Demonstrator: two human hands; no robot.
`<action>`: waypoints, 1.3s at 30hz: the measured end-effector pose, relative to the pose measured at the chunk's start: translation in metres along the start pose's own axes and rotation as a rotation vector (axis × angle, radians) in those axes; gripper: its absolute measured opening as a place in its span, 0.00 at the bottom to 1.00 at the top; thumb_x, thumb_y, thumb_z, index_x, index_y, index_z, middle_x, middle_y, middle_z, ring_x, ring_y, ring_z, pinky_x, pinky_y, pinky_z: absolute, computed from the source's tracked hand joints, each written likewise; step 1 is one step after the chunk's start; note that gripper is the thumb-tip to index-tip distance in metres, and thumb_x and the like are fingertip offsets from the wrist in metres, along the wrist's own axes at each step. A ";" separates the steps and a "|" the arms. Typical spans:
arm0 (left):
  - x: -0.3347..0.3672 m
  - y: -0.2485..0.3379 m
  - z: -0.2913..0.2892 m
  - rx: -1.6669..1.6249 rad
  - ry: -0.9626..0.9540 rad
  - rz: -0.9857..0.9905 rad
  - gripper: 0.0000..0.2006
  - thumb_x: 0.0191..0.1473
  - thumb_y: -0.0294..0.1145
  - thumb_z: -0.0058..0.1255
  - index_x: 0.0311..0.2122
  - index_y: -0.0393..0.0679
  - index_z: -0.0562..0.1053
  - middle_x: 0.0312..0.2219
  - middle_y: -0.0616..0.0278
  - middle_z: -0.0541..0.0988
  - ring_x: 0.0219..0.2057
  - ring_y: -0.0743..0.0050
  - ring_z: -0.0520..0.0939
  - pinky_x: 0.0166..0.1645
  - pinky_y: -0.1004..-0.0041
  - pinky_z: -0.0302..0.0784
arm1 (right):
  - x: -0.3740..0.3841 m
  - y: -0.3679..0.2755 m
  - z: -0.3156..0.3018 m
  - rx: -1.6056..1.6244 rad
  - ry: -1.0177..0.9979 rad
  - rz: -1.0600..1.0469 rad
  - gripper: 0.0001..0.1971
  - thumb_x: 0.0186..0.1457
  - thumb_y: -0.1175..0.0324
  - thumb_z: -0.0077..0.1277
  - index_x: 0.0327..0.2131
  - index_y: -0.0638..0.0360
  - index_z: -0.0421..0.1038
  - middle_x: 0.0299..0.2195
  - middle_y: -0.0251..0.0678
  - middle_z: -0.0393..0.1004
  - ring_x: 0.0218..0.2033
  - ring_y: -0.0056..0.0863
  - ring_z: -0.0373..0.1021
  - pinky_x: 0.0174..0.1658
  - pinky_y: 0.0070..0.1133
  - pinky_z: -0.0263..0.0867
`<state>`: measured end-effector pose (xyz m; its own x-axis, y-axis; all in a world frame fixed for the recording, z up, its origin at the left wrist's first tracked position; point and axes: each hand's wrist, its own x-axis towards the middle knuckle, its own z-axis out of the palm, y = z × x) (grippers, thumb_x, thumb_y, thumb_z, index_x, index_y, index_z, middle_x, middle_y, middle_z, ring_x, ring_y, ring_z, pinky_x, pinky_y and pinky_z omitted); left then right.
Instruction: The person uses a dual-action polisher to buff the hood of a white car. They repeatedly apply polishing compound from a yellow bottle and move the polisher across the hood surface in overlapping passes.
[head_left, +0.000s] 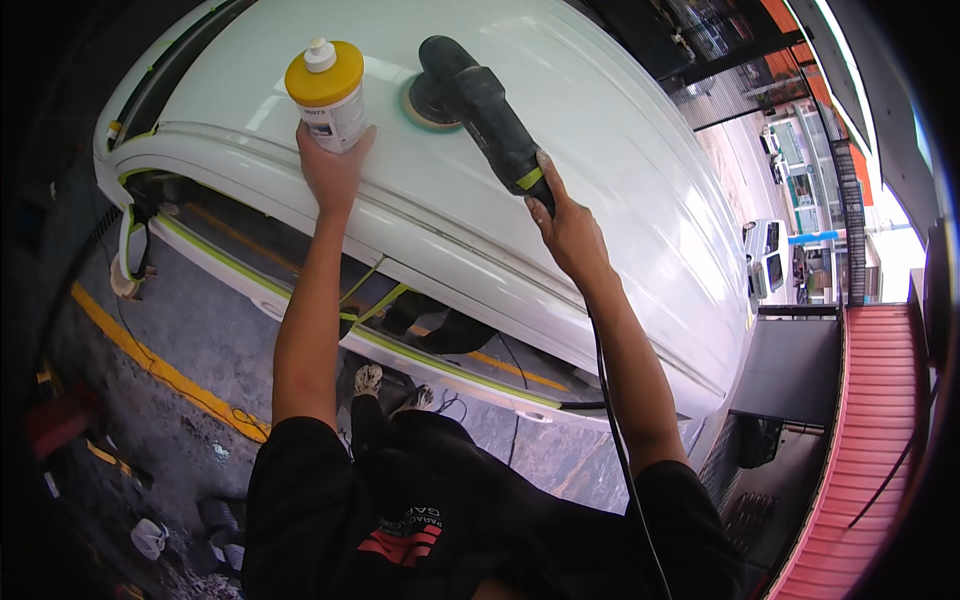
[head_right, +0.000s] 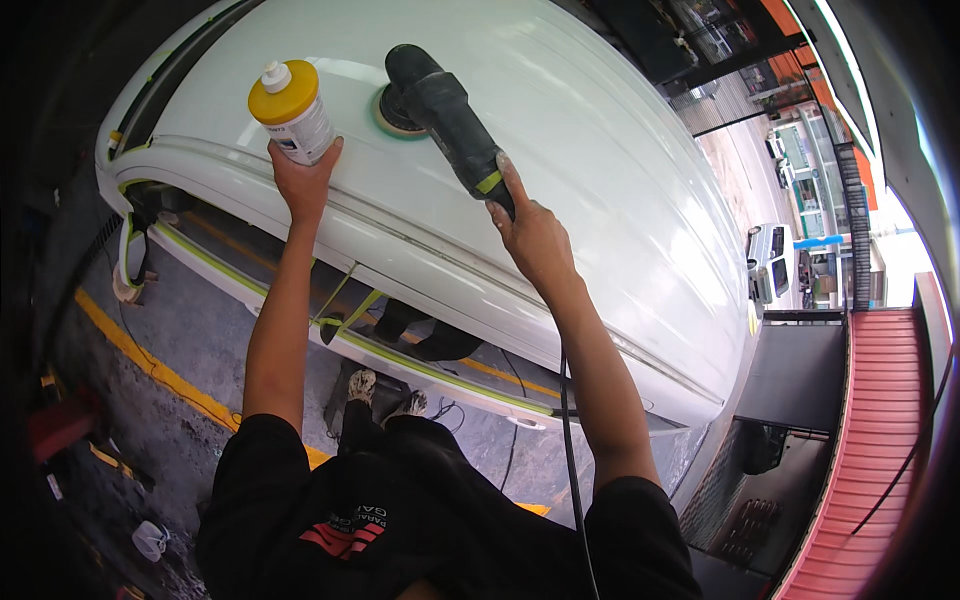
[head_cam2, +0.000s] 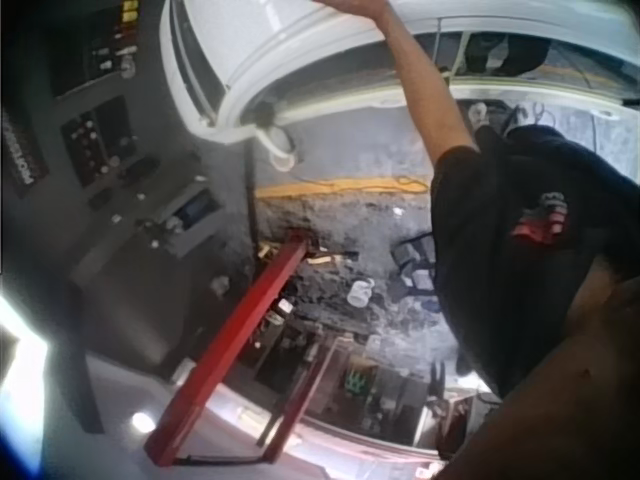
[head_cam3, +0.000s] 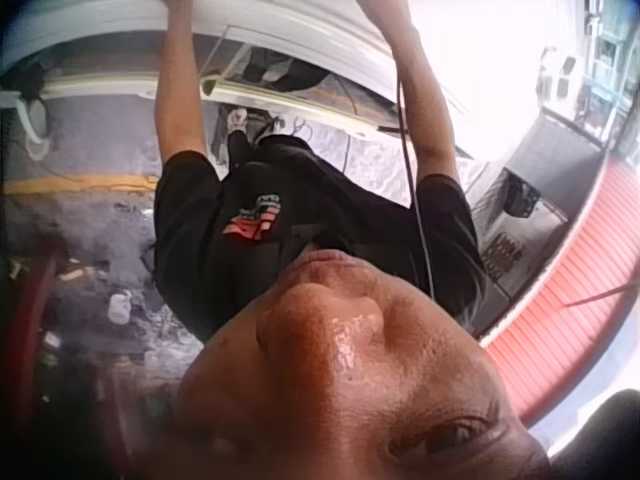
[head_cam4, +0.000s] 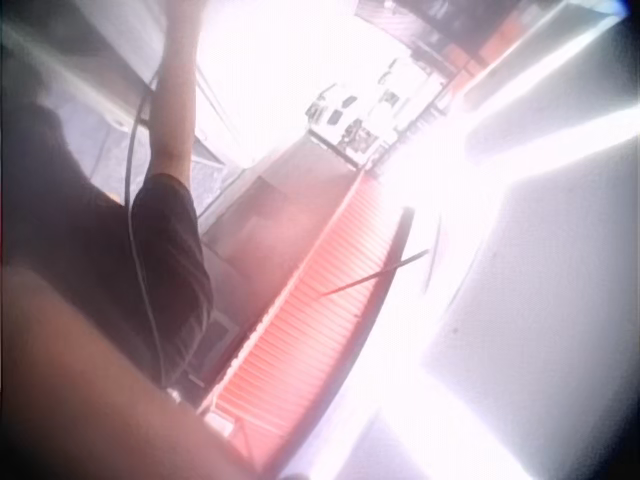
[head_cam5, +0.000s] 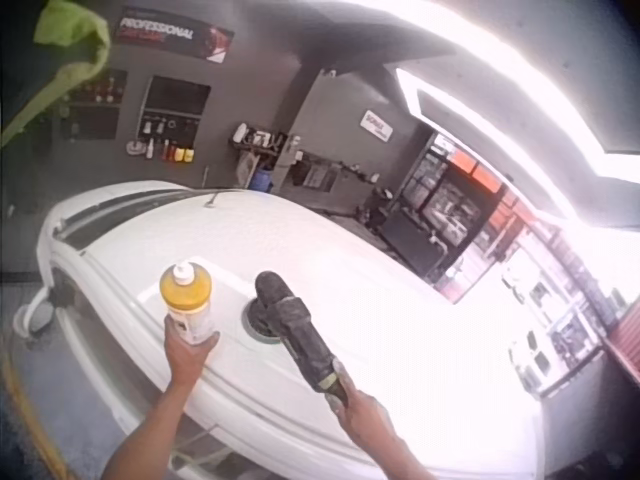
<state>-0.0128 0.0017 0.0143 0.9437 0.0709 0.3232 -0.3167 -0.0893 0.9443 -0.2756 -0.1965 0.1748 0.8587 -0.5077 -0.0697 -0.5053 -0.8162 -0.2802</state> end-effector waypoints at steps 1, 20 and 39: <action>0.000 0.000 0.001 -0.002 0.001 -0.003 0.50 0.39 0.40 0.81 0.63 0.32 0.63 0.54 0.43 0.77 0.56 0.46 0.80 0.62 0.56 0.75 | 0.014 -0.004 -0.004 0.007 0.005 0.021 0.37 0.71 0.52 0.50 0.76 0.33 0.44 0.33 0.60 0.82 0.37 0.61 0.80 0.40 0.46 0.72; -0.004 -0.003 0.004 -0.054 0.097 0.069 0.47 0.45 0.46 0.79 0.60 0.32 0.61 0.51 0.42 0.76 0.54 0.49 0.80 0.59 0.57 0.74 | 0.065 -0.024 -0.004 0.068 0.024 -0.021 0.37 0.71 0.51 0.50 0.76 0.37 0.46 0.35 0.61 0.81 0.39 0.62 0.79 0.42 0.46 0.71; 0.007 -0.030 0.008 0.026 0.010 0.052 0.52 0.44 0.46 0.80 0.61 0.30 0.53 0.55 0.38 0.74 0.56 0.42 0.80 0.64 0.53 0.78 | -0.272 0.114 0.005 0.142 0.353 0.726 0.41 0.68 0.56 0.54 0.77 0.36 0.42 0.35 0.61 0.81 0.39 0.64 0.79 0.43 0.47 0.72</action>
<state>0.0047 -0.0034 -0.0125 0.9251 0.0750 0.3723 -0.3624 -0.1189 0.9244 -0.5666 -0.1503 0.1566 0.2327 -0.9724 0.0186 -0.8889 -0.2204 -0.4015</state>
